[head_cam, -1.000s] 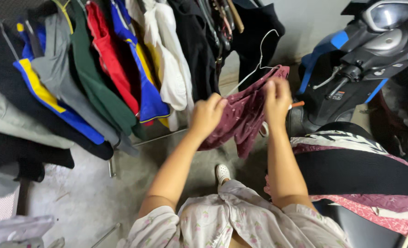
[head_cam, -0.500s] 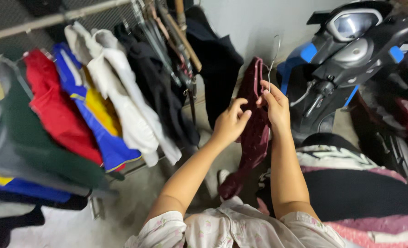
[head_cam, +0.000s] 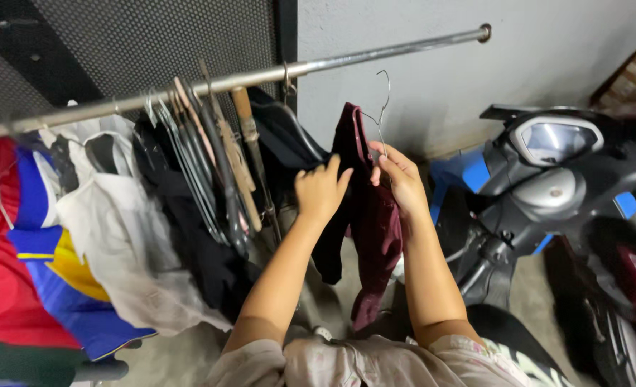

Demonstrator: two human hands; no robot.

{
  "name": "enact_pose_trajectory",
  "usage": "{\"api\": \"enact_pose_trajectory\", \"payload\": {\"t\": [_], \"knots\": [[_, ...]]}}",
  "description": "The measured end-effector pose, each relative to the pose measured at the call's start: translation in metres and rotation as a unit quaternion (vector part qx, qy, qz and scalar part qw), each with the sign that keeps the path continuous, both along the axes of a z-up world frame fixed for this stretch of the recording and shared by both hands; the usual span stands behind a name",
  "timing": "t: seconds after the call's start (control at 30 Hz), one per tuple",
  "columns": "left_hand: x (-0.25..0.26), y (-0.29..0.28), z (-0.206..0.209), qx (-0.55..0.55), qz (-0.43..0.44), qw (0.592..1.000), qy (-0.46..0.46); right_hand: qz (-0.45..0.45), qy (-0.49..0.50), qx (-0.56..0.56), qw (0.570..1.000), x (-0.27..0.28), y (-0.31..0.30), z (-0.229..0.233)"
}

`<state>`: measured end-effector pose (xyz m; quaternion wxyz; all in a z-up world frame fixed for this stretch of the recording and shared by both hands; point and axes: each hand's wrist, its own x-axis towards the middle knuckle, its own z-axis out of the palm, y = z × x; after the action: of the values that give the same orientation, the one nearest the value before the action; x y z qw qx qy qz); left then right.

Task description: The person picks up garments from a scooter seat, places them on hangers, and hangs them on a clothing rack. The person handles a black shirt and a maroon top, using hangers to organize the items on the rack.

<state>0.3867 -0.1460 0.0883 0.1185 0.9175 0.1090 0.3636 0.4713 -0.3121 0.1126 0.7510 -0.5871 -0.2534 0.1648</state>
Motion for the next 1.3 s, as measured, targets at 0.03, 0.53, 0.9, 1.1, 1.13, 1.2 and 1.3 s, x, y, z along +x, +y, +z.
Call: {"api": "enact_pose_trajectory", "payload": {"t": [0.03, 0.53, 0.9, 1.1, 1.13, 1.2, 1.3], "knots": [[0.002, 0.005, -0.003, 0.003, -0.004, 1.0, -0.015, 0.006, 0.003, -0.001, 1.0, 0.012, 0.004, 0.002], [-0.002, 0.029, 0.004, -0.029, 0.0, 0.999, -0.025, 0.037, 0.028, 0.0, 0.999, 0.09, 0.062, -0.031], [-0.002, 0.031, -0.014, -0.022, 0.008, 0.999, -0.024, -0.232, -0.498, -0.252, 0.796, 0.041, 0.054, -0.023], [-0.025, 0.018, -0.025, -0.049, -0.004, 0.998, 0.029, -0.179, -0.318, -0.423, 0.829, -0.038, 0.028, -0.038], [-0.032, 0.016, -0.027, -0.048, -0.026, 0.998, 0.024, -0.179, -0.294, -0.44, 0.829, -0.052, 0.023, -0.042], [-0.05, 0.01, -0.034, -0.046, -0.072, 0.996, 0.017, -0.184, -0.272, -0.465, 0.822, -0.08, 0.008, -0.05], [-0.089, 0.002, -0.049, -0.055, -0.139, 0.985, 0.088, -0.216, -0.29, -0.436, 0.824, -0.121, -0.019, -0.077]]}}
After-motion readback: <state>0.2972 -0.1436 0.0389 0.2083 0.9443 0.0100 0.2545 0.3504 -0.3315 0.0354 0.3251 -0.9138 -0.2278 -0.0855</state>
